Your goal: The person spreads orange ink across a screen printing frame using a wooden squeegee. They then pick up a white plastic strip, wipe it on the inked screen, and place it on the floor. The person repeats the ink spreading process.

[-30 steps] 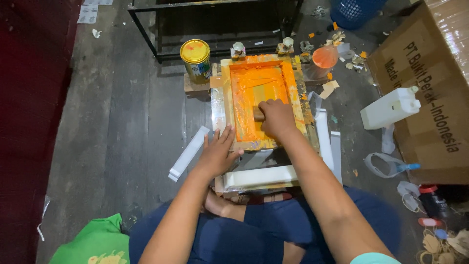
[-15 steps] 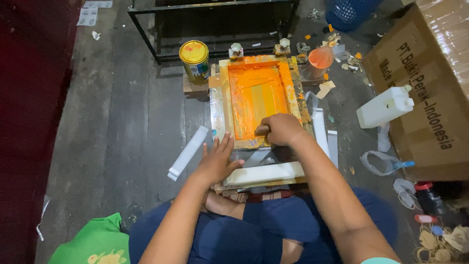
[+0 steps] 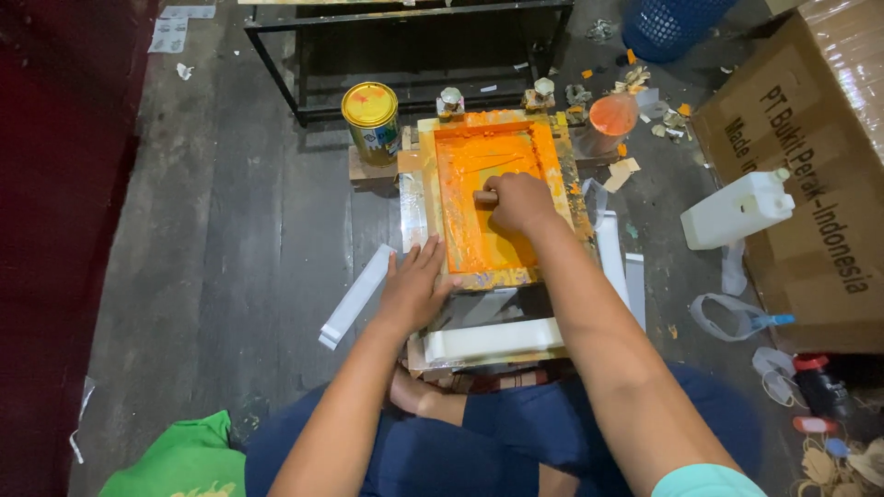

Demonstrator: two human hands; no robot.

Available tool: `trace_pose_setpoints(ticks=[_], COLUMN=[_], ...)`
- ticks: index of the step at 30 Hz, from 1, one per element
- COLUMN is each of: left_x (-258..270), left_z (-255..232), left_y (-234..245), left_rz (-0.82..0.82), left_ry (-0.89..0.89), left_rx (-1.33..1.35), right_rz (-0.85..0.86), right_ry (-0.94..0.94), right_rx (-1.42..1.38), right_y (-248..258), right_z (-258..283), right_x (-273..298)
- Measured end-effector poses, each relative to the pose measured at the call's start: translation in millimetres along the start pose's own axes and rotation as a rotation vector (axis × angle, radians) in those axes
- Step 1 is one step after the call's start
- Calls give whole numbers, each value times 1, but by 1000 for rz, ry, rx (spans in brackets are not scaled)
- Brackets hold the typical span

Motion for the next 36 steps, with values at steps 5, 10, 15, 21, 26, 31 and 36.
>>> trace_pose_setpoints(ticks=[5, 10, 15, 21, 26, 31, 36], left_x=[-7, 11, 30, 21, 17, 3, -6], left_z=[7, 1, -7, 0, 0, 4, 9], left_y=[-8, -8, -13, -27, -22, -19, -15], left_rz=[-9, 16, 98, 107, 101, 67, -6], left_ry=[-9, -25, -7, 3, 2, 10, -12], left_rx=[-52, -60, -52, -41, -35, -6, 6], right_rz=[19, 77, 217, 242, 272, 167, 25], right_ry=[27, 28, 18, 5, -18, -20, 6], right_rx=[-12, -19, -25, -72, -99, -48, 30], right_y=[-2, -14, -17, -9, 12, 28, 15], right_z=[10, 9, 8, 15, 20, 16, 4], right_x=[33, 57, 90, 110, 105, 65, 16])
Point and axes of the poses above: each hand's wrist, its own x-axis away from the middle knuckle, its own y-axis out of the back of the hand, z = x × y, the point moved 6 cm from there along -x, towards the middle knuckle, and after that the axes turned 9 degrees about z, right-handed, at the moved point
